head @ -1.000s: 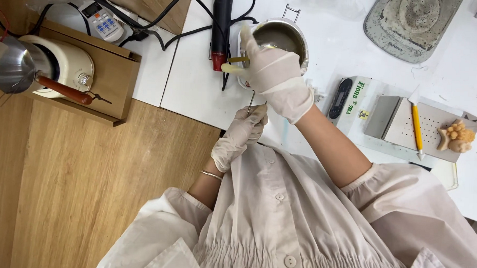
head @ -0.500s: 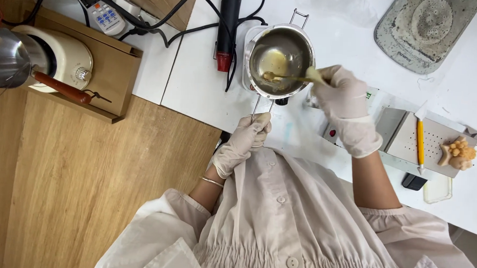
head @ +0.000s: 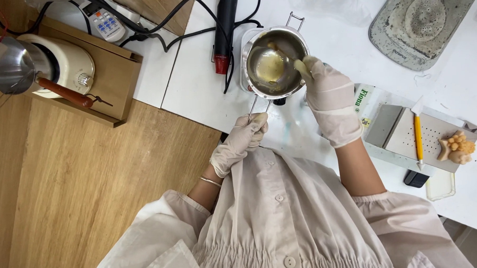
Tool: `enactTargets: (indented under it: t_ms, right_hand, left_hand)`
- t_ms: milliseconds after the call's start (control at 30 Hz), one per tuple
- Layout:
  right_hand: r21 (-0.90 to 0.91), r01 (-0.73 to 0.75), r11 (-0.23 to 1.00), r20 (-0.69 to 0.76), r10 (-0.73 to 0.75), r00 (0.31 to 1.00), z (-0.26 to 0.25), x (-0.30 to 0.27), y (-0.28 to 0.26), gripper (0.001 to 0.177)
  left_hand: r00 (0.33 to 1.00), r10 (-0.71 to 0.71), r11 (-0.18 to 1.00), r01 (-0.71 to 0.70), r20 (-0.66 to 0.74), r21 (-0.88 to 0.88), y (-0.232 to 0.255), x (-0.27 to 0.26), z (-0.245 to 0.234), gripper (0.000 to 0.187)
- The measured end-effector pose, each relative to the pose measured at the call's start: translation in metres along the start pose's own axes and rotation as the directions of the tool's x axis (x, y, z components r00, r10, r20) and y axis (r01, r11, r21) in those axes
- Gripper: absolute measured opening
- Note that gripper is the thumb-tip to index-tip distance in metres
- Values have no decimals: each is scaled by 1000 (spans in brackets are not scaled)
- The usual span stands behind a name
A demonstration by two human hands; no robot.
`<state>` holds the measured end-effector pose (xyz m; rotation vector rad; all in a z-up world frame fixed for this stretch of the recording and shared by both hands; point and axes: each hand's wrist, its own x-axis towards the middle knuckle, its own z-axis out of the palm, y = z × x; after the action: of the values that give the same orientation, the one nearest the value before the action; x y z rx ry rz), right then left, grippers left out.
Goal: Cleaning a melting pot, using a heat gun on melted wax, and filling a flower-shaped mold with wax.
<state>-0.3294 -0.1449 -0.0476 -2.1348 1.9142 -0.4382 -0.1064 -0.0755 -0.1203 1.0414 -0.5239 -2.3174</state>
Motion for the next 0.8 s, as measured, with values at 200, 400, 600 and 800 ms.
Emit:
enactTargets:
  t_ms: [200, 400, 600, 800]
  right_hand:
    - [-303, 333, 893, 108, -315, 943, -22, 16, -5, 26]
    - [-384, 337, 859, 13, -360, 933, -40, 23, 3, 33]
    - [-365, 586, 723, 45, -615, 787, -52, 21, 2, 31]
    - [-530, 543, 652, 43, -618, 785, -58, 27, 3, 38]
  left_hand:
    - [1000, -25, 999, 24, 17, 35, 22, -14, -13, 36]
    - [988, -56, 998, 54, 145, 12, 29, -28, -21, 35]
    - [982, -86, 989, 63, 170, 134, 39, -37, -19, 34]
    - [972, -84, 992, 60, 219, 114, 34, -32, -17, 33]
